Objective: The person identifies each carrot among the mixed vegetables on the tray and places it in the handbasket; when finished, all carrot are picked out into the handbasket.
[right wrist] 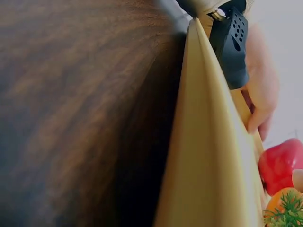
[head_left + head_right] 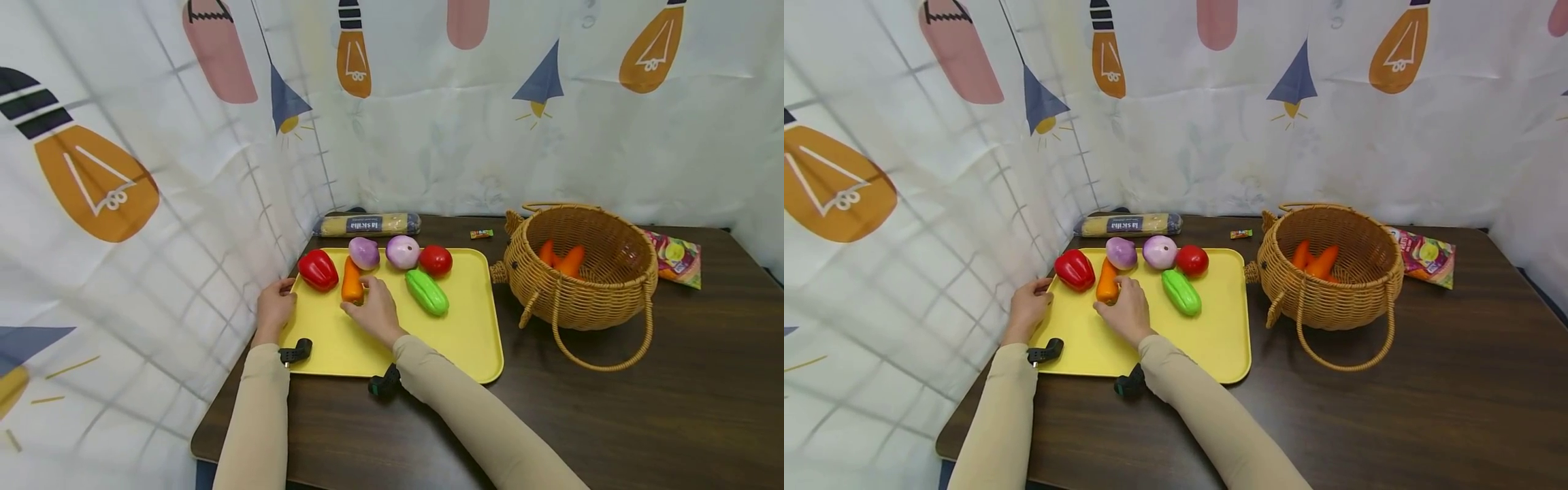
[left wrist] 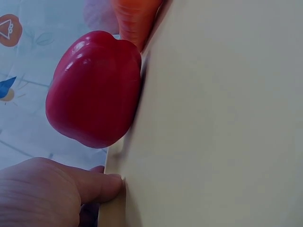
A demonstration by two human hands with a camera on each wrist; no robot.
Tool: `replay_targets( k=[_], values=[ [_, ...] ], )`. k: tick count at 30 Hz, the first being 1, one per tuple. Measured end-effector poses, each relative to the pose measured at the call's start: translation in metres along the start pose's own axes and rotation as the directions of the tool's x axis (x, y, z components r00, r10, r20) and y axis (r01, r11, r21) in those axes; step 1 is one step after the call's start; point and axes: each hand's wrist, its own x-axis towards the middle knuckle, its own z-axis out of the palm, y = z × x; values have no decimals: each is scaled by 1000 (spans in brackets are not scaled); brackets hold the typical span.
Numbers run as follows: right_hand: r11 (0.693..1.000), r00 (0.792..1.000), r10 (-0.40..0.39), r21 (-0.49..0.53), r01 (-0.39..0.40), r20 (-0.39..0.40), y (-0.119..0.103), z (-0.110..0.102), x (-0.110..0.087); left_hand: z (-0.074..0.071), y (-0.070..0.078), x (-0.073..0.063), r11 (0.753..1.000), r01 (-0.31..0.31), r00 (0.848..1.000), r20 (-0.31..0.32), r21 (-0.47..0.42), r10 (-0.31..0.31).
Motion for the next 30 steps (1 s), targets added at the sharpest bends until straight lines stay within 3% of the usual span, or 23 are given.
replay_targets(
  k=[10,20,30],
  values=[
    [996,994,93,-10,-94,-63,-10,-2,3,1,2,2,1000,-9,1000,-5,-4,9],
    [996,990,63,-59,-71,-124,-5,-3,8,0,2,0,1000,-6,1000,-1,-17,6],
    [995,995,80,-62,-83,-56,0,-8,11,-3,1,-1,1000,10,1000,7,-23,-10]
  ],
)
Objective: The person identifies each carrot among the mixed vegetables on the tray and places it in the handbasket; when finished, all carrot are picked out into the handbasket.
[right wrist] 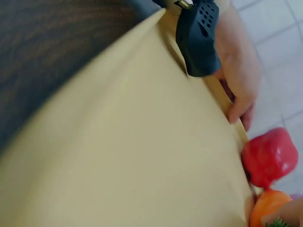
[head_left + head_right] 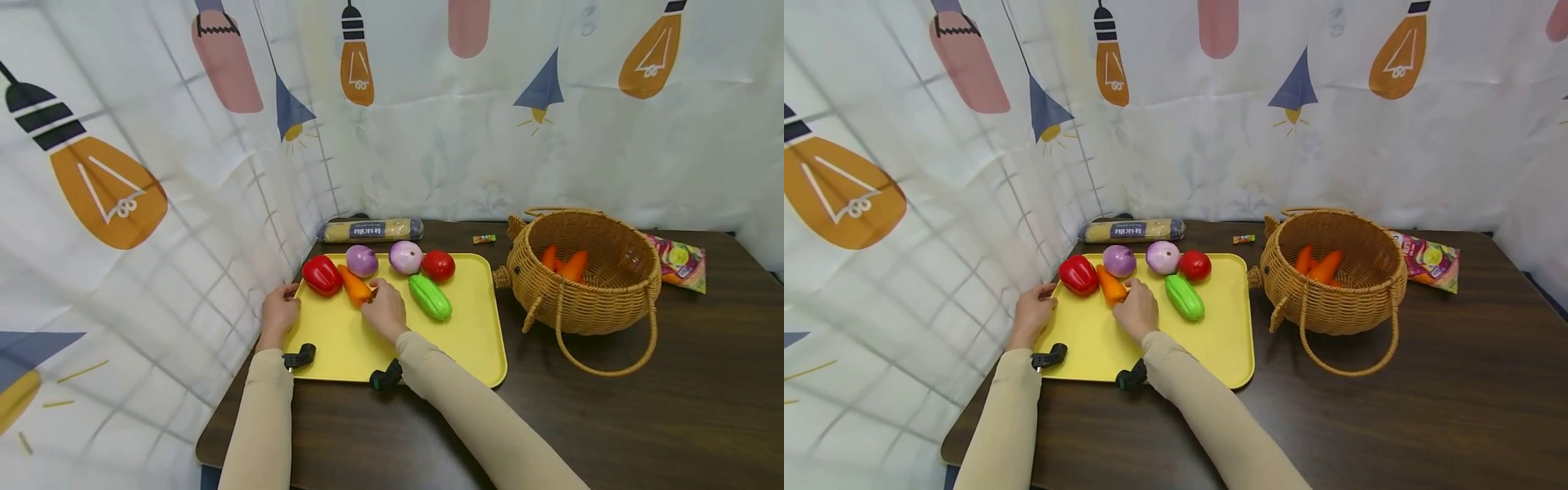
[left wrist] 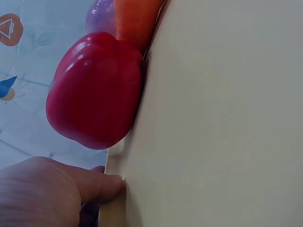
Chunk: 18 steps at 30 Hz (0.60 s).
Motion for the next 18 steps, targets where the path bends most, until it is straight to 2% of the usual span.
replay_targets(
  k=[5,14,18],
  values=[
    [1000,999,10,12,-11,49,7,-12,-1,1,0,-1,1000,1,1000,-4,2,-1],
    [998,981,-38,-35,45,189,11,-26,-1,1,-2,1,1000,-13,1000,-13,21,14],
    [997,984,-22,-68,34,175,9,-24,-3,3,-2,2,999,-17,1000,-9,30,17]
  ],
)
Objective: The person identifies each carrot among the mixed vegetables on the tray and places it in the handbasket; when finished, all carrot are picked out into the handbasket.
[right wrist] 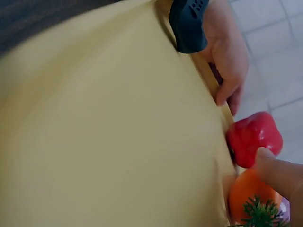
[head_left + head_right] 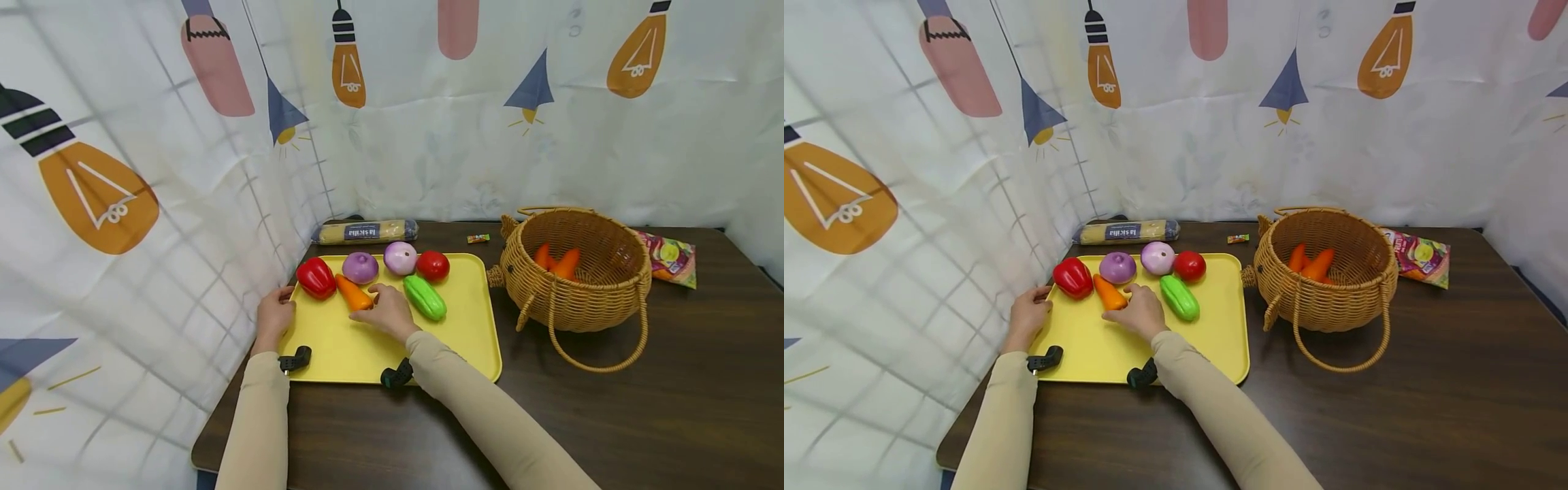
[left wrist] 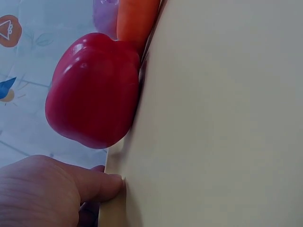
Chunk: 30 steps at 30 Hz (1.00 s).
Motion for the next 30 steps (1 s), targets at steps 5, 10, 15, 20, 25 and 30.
replay_targets(
  k=[5,10,15,20,25,30],
  values=[
    [998,997,21,-52,-24,-69,-4,5,-1,0,1,-1,1000,11,1000,-3,-10,-11],
    [996,994,38,-78,-46,-102,-6,6,-1,0,4,-2,1000,-1,1000,-2,-14,1],
    [997,995,57,-46,-60,-77,-6,4,-2,-2,2,-2,1000,-2,1000,-4,-7,2],
    [998,996,54,-28,-56,-67,-3,-1,-6,-1,0,-1,1000,-7,1000,-6,1,7],
    [999,996,32,-2,-32,-89,1,-6,-10,0,0,0,1000,-8,1000,-3,10,8],
    [999,991,-4,49,11,-133,5,-10,-14,0,-1,0,1000,-13,1000,-6,10,13]
  ],
)
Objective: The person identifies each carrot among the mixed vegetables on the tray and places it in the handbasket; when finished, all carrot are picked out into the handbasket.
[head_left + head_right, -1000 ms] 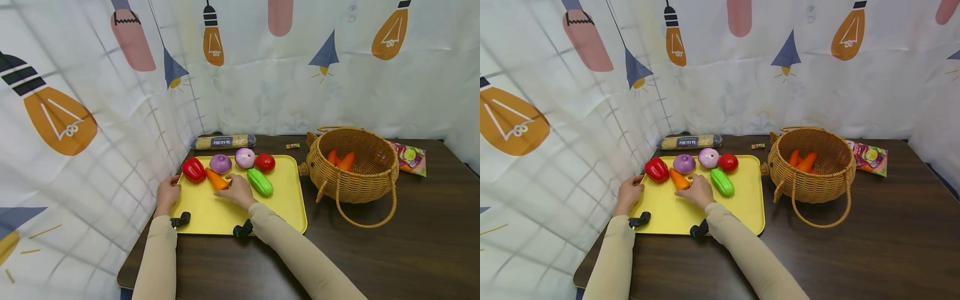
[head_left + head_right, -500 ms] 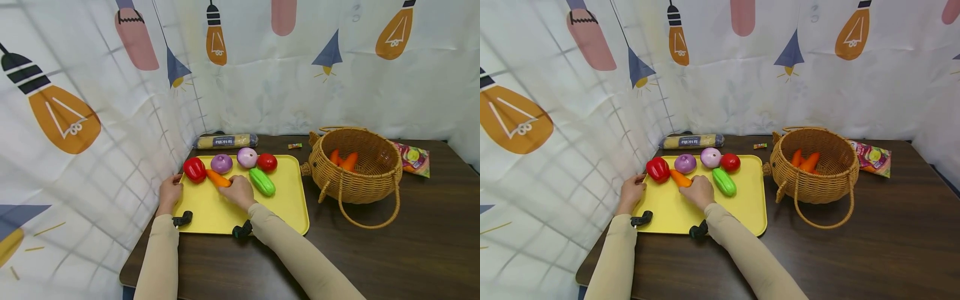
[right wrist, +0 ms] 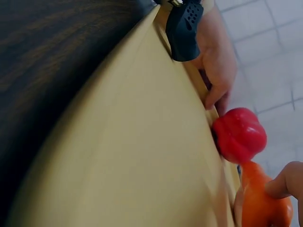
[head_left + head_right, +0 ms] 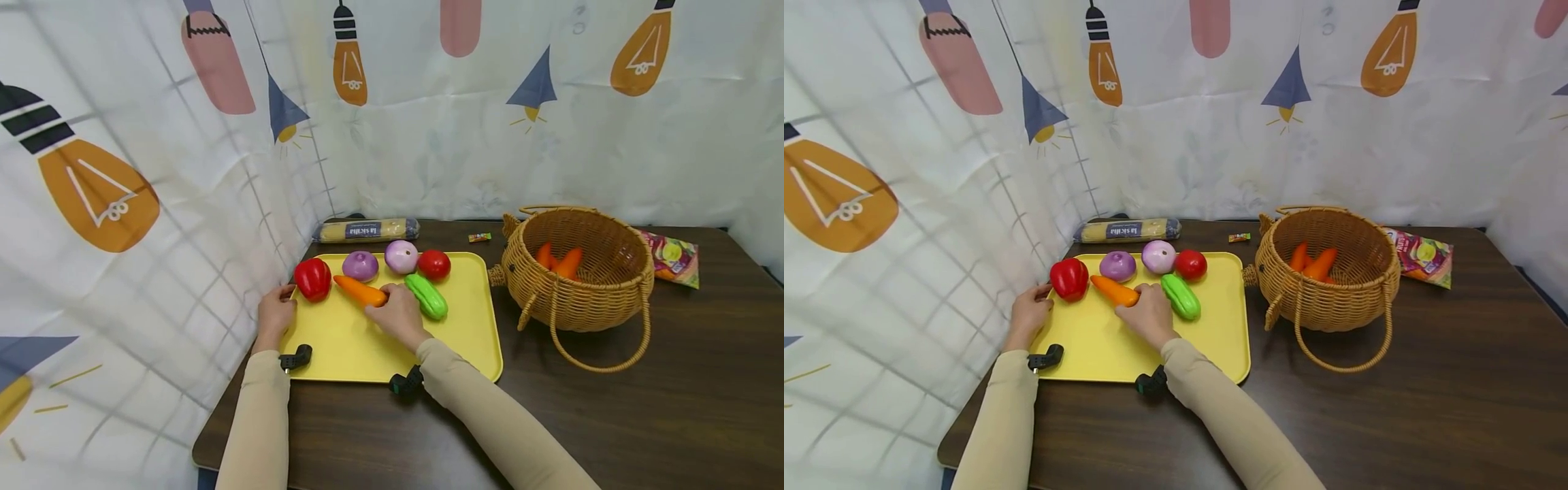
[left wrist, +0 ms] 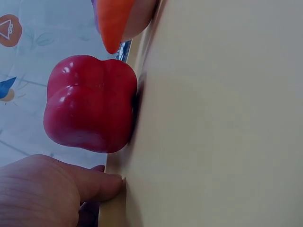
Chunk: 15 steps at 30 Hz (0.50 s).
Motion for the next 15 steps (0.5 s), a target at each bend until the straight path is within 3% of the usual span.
replay_targets(
  k=[15],
  values=[
    [988,997,-36,146,44,-61,10,-10,-9,0,-1,2,1000,10,1000,14,-6,-10]
  ],
)
